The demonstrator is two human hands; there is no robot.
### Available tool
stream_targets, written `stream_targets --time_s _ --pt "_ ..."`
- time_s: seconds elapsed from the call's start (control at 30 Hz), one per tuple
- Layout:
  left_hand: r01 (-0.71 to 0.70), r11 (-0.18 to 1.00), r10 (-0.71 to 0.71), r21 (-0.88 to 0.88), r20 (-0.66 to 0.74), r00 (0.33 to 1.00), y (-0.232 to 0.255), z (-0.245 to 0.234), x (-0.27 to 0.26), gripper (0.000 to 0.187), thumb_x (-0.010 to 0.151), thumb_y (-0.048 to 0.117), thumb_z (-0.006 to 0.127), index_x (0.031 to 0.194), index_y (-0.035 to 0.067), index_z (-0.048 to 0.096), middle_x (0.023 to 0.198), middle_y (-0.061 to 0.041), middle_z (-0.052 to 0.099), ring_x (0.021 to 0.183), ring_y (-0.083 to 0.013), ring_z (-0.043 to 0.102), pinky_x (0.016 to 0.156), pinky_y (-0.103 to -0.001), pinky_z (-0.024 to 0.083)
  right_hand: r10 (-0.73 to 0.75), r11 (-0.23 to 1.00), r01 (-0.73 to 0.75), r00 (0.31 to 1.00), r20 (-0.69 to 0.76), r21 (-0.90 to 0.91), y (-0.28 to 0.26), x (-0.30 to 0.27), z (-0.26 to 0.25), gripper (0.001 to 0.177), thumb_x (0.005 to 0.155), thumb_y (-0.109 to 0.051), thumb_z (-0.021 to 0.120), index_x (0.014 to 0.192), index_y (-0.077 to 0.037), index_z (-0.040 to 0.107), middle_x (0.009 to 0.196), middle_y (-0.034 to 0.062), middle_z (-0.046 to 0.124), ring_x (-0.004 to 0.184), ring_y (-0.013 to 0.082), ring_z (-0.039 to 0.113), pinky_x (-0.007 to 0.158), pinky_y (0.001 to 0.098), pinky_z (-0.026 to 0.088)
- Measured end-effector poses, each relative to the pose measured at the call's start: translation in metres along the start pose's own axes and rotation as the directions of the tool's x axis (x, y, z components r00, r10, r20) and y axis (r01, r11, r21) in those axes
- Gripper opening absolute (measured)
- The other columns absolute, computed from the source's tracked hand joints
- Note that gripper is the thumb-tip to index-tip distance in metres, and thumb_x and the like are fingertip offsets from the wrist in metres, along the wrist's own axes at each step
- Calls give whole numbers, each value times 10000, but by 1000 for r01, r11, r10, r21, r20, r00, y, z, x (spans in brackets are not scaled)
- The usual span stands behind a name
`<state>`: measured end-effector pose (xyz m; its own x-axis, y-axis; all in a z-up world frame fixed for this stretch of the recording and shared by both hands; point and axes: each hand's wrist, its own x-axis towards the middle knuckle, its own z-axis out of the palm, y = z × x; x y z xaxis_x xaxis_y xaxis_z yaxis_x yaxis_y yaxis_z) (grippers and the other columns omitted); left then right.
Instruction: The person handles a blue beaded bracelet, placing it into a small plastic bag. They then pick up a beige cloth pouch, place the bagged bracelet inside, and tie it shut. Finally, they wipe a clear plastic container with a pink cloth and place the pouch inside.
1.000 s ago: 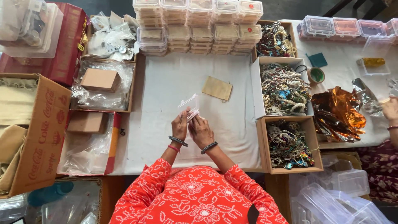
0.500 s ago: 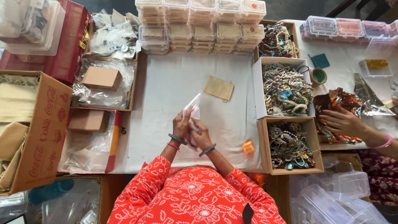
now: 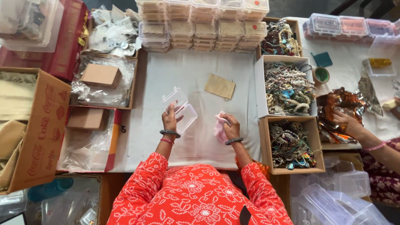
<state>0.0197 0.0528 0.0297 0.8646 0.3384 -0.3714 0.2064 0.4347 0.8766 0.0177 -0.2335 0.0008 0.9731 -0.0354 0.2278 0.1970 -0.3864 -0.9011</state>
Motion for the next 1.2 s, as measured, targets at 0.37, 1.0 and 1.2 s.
stream_targets --time_s 0.37,1.0,1.2 --pt "132 990 -134 46 28 991 -44 -5 -30 494 990 515 552 1234 106 686 1221 0 719 1040 -158 712 774 -376 600 -97 921 225 923 373 -318 10 2 -20 438 725 55 577 1065 -133 780 1201 29 746 1053 292 653 941 379 534" --pt "-480 606 -257 634 728 636 -129 124 -123 559 764 389 847 1188 82 651 1002 -146 699 879 -333 674 785 -438 544 -90 974 158 926 367 -161 55 20 -46 499 810 -87 775 1300 -120 687 1305 129 694 1139 314 707 951 373 593" --pt "-658 579 -310 481 877 368 -200 155 -118 570 688 265 849 1185 32 695 1093 -213 716 966 -390 689 839 -471 552 -5 992 52 928 373 -116 53 20 -51 499 819 -99 761 1310 -104 672 1351 129 673 1208 308 682 1017 368 564"
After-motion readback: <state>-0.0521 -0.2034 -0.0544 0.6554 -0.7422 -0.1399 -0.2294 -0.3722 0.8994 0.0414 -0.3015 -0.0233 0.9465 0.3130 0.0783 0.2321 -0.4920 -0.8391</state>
